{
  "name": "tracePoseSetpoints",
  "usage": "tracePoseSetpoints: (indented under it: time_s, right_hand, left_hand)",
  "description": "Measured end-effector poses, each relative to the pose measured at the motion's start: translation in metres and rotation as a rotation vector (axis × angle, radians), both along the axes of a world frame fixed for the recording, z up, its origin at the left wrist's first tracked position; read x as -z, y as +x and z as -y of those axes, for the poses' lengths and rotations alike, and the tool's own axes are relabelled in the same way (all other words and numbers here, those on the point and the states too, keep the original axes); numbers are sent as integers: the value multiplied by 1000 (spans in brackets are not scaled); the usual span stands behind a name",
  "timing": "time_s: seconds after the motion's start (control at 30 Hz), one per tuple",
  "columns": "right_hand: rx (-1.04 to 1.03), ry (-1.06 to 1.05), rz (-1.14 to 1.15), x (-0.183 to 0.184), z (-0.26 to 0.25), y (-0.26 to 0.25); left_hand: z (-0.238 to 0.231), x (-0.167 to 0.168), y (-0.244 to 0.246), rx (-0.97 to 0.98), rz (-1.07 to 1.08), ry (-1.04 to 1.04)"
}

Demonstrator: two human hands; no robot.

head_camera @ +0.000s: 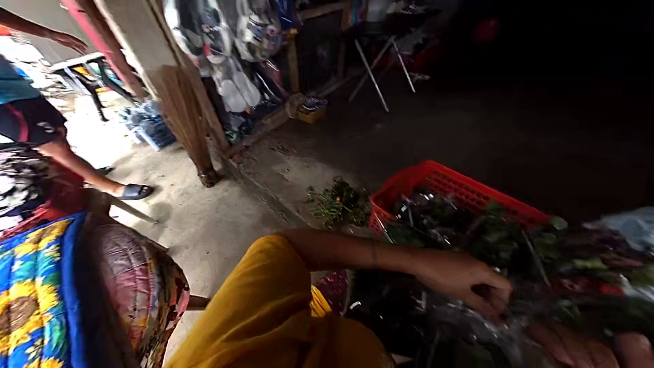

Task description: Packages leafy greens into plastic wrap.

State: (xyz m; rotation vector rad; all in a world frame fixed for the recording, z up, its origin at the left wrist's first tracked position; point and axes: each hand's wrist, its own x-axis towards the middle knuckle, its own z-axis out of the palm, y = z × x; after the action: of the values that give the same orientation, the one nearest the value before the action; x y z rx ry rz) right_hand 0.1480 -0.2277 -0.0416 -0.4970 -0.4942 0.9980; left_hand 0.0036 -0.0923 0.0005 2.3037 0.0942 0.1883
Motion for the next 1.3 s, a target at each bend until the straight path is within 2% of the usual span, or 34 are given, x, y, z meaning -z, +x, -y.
tracePoseSetpoints:
  time_s: [0.2, 0.33, 0.43, 0.53, 0.6, 0.77, 0.83, 0.9, 0.93, 1.0, 1.13, 1.2, 1.3]
  right_hand:
    - [15, 62, -35, -3, -4, -8]
    - [133, 70, -142, -8, -10, -21]
    - [164, 126, -177, -6, -11, -15]
    - [125, 279, -185, -7, -10, -6]
    - [175, 266, -45, -8, -11, -3]
    - [654, -264, 692, -10, 15, 7]
    - [704, -456, 978, -12, 33, 10]
    - [632, -646, 1117, -18, 45, 5]
    - [580, -712, 1110, -21, 47, 1]
    - [547, -770, 935, -18, 44, -8]
    - [579, -636, 434, -15, 42, -22]
    - [610, -592, 376, -19, 48, -28]
    - [635, -611, 439, -23, 58, -37]
  left_hand:
    - [-8, -2, -9, 44, 51, 20]
    - [-11, 9, -8, 59, 9, -22]
    - [-13, 12, -2, 43, 196, 142]
    - [-14, 0, 3, 19, 296, 219]
    - [-19, -3, 9, 27, 320, 219]
    - [-24, 10, 30, -25, 361, 290]
    - [-22, 15, 37, -35, 399, 333]
    - [-17, 19, 43, -30, 448, 368]
    - [-13, 21, 46, -26, 477, 379]
    - [-7, 26, 51, -33, 528, 376]
    - [-4, 25, 52, -17, 526, 294]
    - [-8, 20, 49, 52, 481, 338]
    - [-7, 9, 39, 100, 382, 435]
